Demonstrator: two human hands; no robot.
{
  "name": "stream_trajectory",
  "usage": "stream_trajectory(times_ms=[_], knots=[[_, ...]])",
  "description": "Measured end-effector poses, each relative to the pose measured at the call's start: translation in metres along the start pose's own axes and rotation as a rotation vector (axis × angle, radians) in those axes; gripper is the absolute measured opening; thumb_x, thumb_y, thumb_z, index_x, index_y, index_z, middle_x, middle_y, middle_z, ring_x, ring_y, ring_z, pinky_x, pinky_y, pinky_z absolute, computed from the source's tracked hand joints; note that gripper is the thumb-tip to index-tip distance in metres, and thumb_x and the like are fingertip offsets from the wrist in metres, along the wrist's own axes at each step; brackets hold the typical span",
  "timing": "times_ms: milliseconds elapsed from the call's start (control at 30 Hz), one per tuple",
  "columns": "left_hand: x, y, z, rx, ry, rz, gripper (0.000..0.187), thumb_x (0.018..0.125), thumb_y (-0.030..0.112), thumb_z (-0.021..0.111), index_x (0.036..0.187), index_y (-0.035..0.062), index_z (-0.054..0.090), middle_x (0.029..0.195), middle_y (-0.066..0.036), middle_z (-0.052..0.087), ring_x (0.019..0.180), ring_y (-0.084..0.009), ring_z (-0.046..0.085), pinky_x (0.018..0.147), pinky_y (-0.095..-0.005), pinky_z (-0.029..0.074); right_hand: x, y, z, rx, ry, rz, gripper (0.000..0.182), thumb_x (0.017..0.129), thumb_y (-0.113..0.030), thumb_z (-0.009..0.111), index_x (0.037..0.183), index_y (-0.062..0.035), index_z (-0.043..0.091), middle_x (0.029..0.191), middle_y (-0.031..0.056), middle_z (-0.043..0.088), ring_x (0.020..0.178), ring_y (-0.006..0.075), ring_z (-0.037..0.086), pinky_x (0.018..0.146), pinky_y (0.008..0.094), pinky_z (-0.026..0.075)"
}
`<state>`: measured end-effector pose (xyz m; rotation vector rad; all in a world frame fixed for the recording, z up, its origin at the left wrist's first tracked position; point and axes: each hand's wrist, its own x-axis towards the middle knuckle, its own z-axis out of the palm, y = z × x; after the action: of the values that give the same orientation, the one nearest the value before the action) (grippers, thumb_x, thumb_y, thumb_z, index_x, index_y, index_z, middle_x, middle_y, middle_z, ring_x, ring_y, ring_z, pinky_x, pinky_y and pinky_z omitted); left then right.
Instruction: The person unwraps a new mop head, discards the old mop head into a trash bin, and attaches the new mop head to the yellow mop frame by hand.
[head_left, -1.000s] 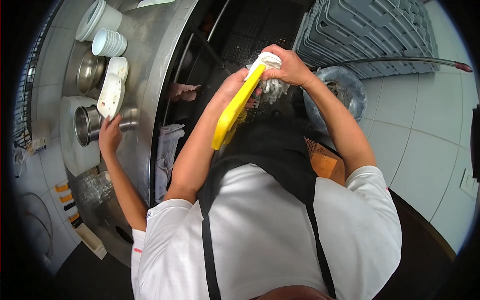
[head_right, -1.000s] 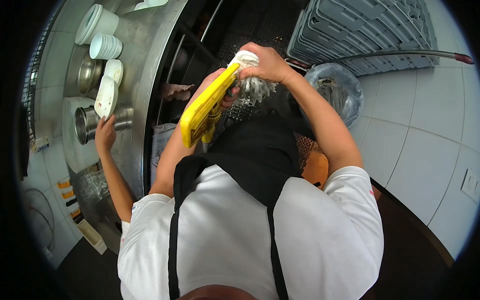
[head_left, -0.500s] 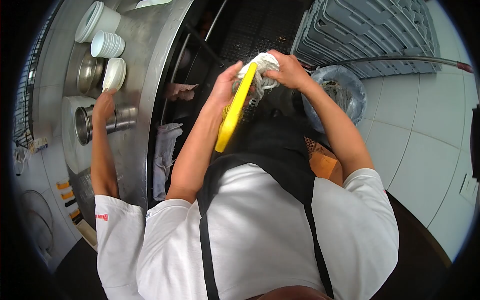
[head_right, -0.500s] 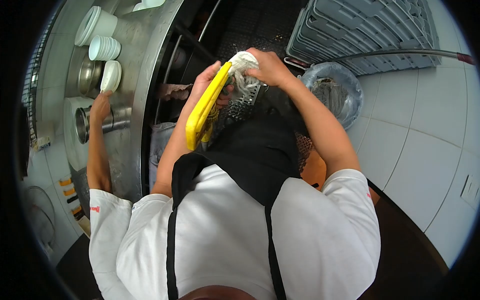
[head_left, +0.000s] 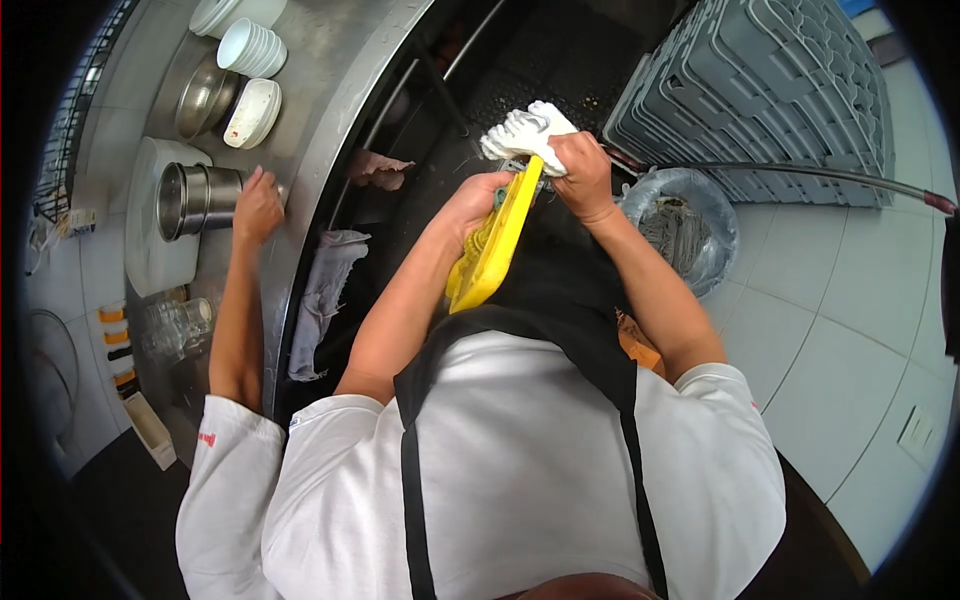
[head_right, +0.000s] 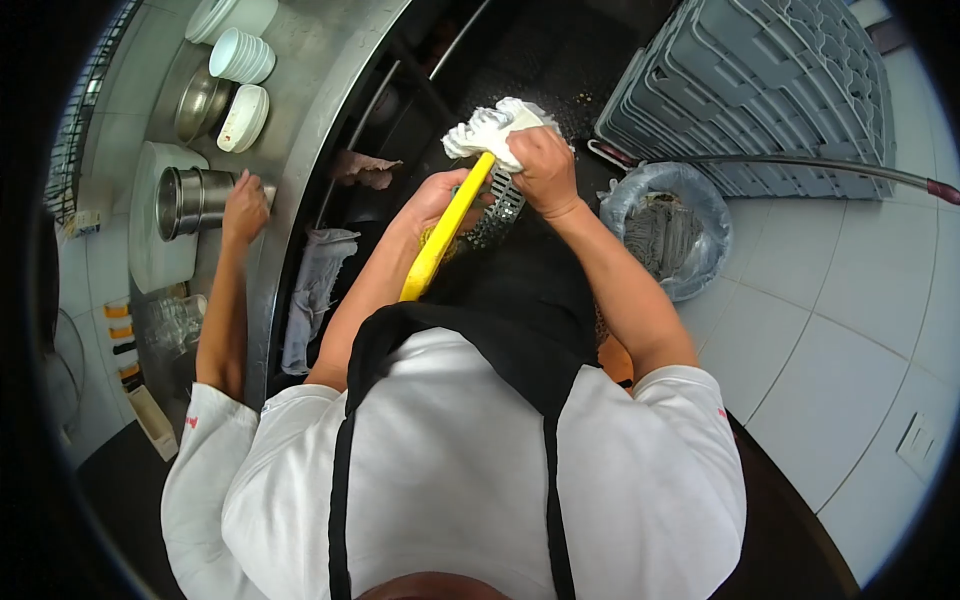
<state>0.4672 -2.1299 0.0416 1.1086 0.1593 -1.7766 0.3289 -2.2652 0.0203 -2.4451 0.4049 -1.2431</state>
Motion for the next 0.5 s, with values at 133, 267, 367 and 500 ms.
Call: stream_trajectory(times_ms=[133,267,367,500], knots=[[-0.009,0.003,0.011,0.112,0.032,-0.009,0.022,0.096,0.028,0.053,0.101,0.0099,0.063,0.080,-0.005,0.061,0.043,-0.0111,0.043,0.039,-0.0244,0.032,-0.006,-0.002,-0.003,0.010,0.054,0.028,0.017,0.070,-0.005,0.073,0.079,-0.0067,0.058,0.088,0.0082,0.067,0.074,0.0285,0.062,0.065,0.0367,0.051],[-0.012,0.009,0.013,0.192,0.066,0.007,0.021,0.096,0.027,0.053,0.104,0.0110,0.063,0.080,-0.004,0.061,0.043,-0.0103,0.043,0.039,-0.0235,0.032,-0.006,0.000,-0.001,-0.007,0.065,0.037,0.017,0.072,-0.005,0.074,0.079,-0.0054,0.059,0.089,0.0094,0.067,0.074,0.0284,0.063,0.064,0.0356,0.051],[-0.016,0.010,0.012,0.203,-0.007,0.017,0.021,0.096,0.025,0.053,0.109,0.0113,0.062,0.082,-0.003,0.061,0.043,-0.0094,0.042,0.039,-0.0223,0.031,-0.012,-0.003,-0.002,-0.018,0.073,0.037,0.017,0.073,-0.004,0.074,0.079,-0.0047,0.059,0.089,0.0101,0.068,0.074,0.0281,0.063,0.064,0.0351,0.050],[-0.022,0.014,0.011,0.196,-0.038,0.019,0.022,0.097,0.025,0.051,0.106,0.0083,0.063,0.080,-0.007,0.063,0.051,-0.0131,0.049,0.045,-0.0257,0.039,-0.014,-0.008,-0.006,-0.022,0.058,0.050,0.017,0.070,-0.006,0.073,0.079,-0.0068,0.059,0.089,0.0086,0.067,0.075,0.0288,0.062,0.065,0.0374,0.050]])
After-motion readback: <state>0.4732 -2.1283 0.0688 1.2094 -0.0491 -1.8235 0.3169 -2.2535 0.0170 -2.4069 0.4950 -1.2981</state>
